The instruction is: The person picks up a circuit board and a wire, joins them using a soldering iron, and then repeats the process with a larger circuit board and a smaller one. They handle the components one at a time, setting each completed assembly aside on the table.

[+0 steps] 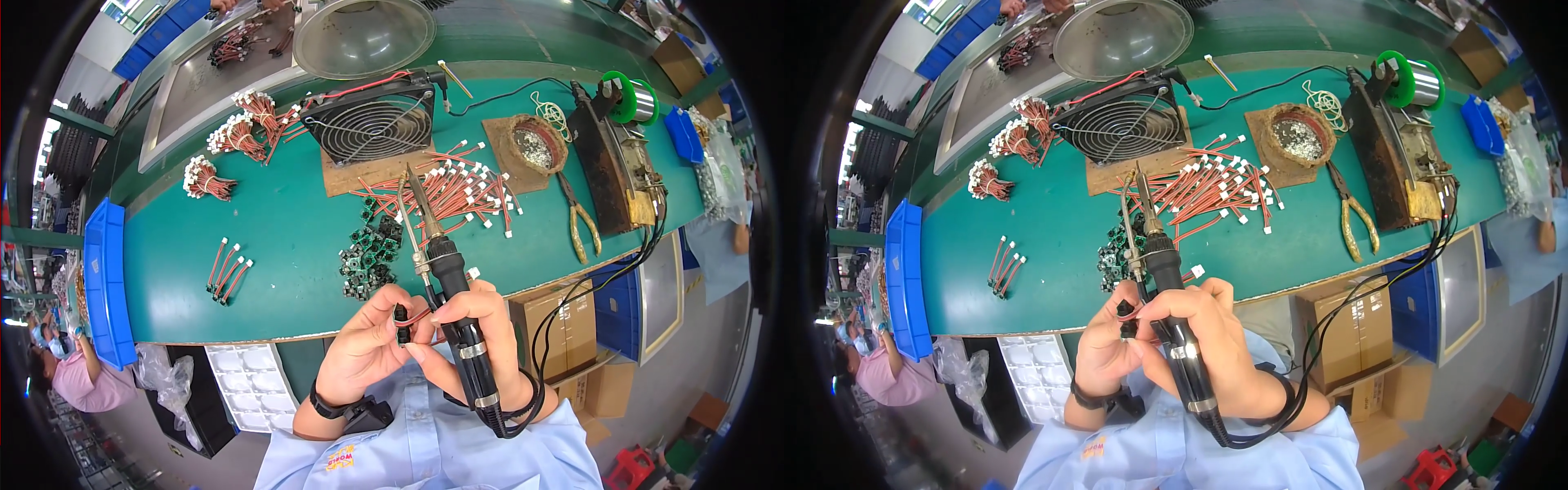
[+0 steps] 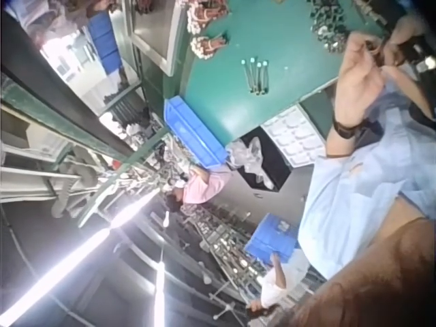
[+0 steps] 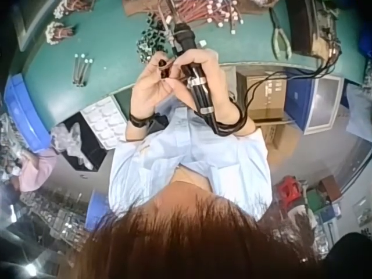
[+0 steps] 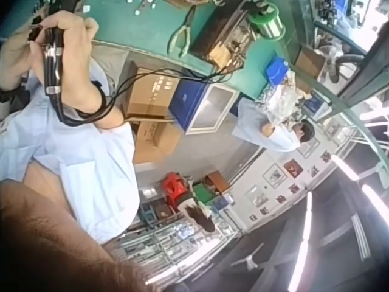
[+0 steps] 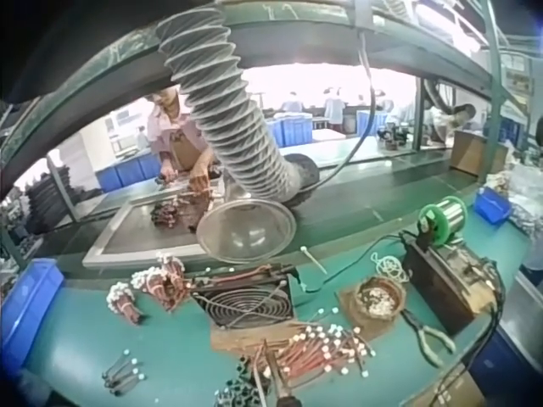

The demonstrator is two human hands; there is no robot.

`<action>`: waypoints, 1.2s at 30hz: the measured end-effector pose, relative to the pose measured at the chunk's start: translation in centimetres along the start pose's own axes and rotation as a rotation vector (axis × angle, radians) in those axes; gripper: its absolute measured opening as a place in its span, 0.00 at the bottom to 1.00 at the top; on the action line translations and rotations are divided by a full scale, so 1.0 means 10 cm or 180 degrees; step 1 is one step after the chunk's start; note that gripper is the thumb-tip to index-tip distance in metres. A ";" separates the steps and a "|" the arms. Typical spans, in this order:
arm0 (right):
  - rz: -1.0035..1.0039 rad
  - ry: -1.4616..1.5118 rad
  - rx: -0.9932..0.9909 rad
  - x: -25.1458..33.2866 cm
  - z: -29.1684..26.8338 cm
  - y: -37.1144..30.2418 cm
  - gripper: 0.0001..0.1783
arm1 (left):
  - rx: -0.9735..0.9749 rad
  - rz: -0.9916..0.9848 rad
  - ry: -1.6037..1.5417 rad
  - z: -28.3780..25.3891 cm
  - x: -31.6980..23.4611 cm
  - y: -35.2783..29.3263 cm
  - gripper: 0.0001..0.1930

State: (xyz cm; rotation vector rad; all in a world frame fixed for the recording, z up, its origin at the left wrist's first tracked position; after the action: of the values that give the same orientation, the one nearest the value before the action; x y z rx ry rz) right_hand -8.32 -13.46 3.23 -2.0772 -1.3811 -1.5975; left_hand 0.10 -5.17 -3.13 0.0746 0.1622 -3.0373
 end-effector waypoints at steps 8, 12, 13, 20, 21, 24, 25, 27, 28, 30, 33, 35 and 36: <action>-0.0050 -0.0091 -0.0041 0.02 -0.02 0.02 0.25 | -0.0124 0.0046 0.0103 0.00 0.01 0.00 0.10; -0.0107 -0.0118 -0.0037 0.02 -0.04 0.03 0.25 | -0.0204 0.0078 0.0074 -0.02 0.02 0.00 0.10; -0.0116 -0.0108 -0.0026 0.02 -0.03 0.03 0.25 | -0.0222 0.0082 0.0043 -0.02 0.02 -0.01 0.10; -0.0055 -0.0083 0.0006 0.01 -0.03 0.02 0.25 | -0.0294 0.0081 0.0210 0.00 0.00 0.00 0.11; 0.0008 -0.0028 0.0024 0.00 -0.03 0.01 0.25 | -0.0286 0.0090 0.0239 0.00 0.00 0.00 0.11; 0.0033 0.0016 0.0046 -0.01 -0.02 0.02 0.25 | -0.0212 0.0126 0.0263 0.00 0.00 0.00 0.11; -0.0005 0.0003 0.0052 -0.01 -0.03 0.02 0.25 | -0.0174 0.0145 0.0274 0.00 -0.01 0.00 0.11; -0.0043 -0.0010 0.0057 0.00 -0.03 0.02 0.25 | -0.0174 0.0163 0.0327 0.01 -0.01 0.00 0.10; -0.0003 0.0030 0.0075 -0.01 -0.03 0.02 0.25 | -0.0174 0.0182 0.0379 0.02 -0.02 0.00 0.10; 0.0074 0.0110 0.0113 -0.02 -0.02 0.01 0.25 | -0.0175 0.0204 0.0434 0.03 -0.02 0.00 0.10; 0.0094 0.0154 0.0143 -0.03 -0.02 0.01 0.25 | -0.0159 0.0293 0.0505 0.06 -0.03 -0.01 0.10; 0.0105 0.0175 0.0160 -0.03 -0.02 0.00 0.25 | -0.0155 0.0304 0.0519 0.07 -0.03 -0.01 0.10; 0.0160 0.0218 0.0192 -0.04 -0.01 0.00 0.25 | -0.0150 0.0313 0.0531 0.07 -0.03 -0.01 0.09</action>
State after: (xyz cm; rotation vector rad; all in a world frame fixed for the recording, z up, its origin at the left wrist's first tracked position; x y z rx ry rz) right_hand -8.39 -13.74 2.99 -1.9879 -1.3270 -1.5721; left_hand 0.37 -5.12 -2.44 0.3227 0.2355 -2.9255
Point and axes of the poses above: each hand's wrist, its own y-axis towards the middle knuckle, its own z-axis out of the palm, x = y × z, the point moved 5 cm from there along y, towards the middle knuckle, and after that the axes turned 14 degrees about -y, right-handed, at the moved point
